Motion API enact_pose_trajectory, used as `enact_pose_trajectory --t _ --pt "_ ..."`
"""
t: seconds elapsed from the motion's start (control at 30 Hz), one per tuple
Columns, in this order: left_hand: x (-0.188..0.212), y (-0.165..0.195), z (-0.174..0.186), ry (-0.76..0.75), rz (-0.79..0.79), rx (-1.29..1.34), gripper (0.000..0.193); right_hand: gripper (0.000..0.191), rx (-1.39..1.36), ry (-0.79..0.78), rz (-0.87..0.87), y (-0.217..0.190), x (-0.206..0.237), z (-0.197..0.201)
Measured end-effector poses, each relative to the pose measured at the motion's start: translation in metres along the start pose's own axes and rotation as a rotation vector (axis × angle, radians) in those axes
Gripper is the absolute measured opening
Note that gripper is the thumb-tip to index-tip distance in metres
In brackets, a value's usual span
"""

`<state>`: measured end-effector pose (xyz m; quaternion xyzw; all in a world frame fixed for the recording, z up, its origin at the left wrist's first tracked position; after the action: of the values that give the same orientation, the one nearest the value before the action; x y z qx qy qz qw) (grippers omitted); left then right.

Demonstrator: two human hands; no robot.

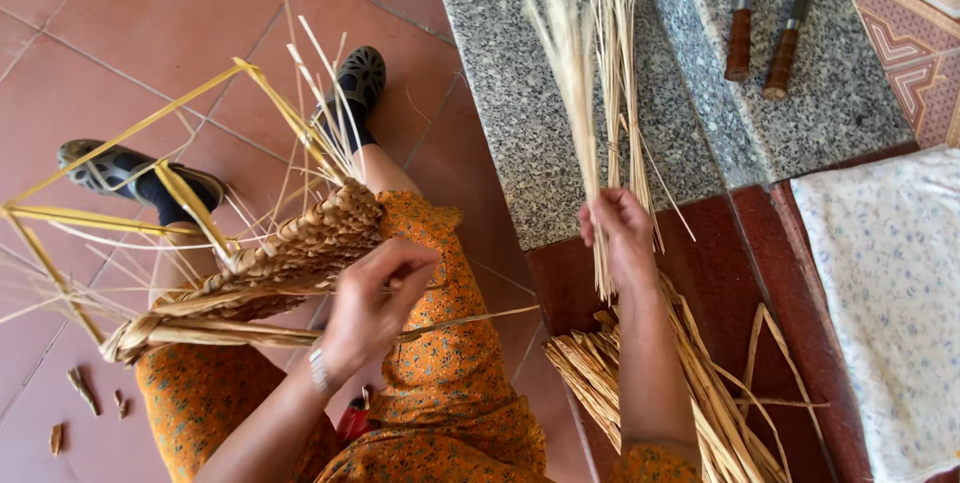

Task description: The person weaves dried plant fibers into a rectangular basket frame, interlacing strands by hand and trimming excess with scissors. The basket gradually fills with a tight woven pattern as the person adjusts and secures the fibers.

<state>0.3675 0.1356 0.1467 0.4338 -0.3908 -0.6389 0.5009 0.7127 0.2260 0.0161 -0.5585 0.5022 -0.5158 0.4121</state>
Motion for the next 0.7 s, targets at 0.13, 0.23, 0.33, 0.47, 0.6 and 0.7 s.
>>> enact_pose_trajectory --t 0.13,0.23,0.33,0.47,0.6,0.7 --pt "-0.037 -0.010 -0.045 -0.066 -0.069 0.001 0.015 0.013 -0.034 -0.037 0.064 0.009 0.033 -0.024" --pt "-0.052 -0.019 -0.072 -0.015 -0.077 0.069 0.018 0.014 0.004 -0.071 0.181 0.015 0.051 -0.038" --pt "-0.060 -0.027 -0.090 0.052 -0.026 0.204 0.021 0.015 0.084 -0.027 0.240 0.018 0.061 -0.051" --pt "-0.061 -0.040 -0.093 0.093 0.093 0.259 0.016 0.020 0.092 -0.030 0.261 0.018 0.066 -0.063" --pt "-0.060 -0.056 -0.088 0.062 0.186 0.276 0.013 0.021 0.065 -0.017 0.219 0.017 0.070 -0.073" --pt "-0.061 -0.067 -0.088 0.056 0.244 0.524 0.011 0.021 -0.011 -0.047 0.195 0.017 0.070 -0.079"
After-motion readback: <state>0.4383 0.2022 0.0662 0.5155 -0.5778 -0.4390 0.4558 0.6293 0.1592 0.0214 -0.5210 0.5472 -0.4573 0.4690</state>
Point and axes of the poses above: each hand's wrist, its own x-axis away from the middle knuckle, its own z-axis out of the back of the hand, y = z × x, the point moved 1 cm from there along -x, towards the middle knuckle, and after that the axes turned 3 degrees about -z, right-handed, at the moved point
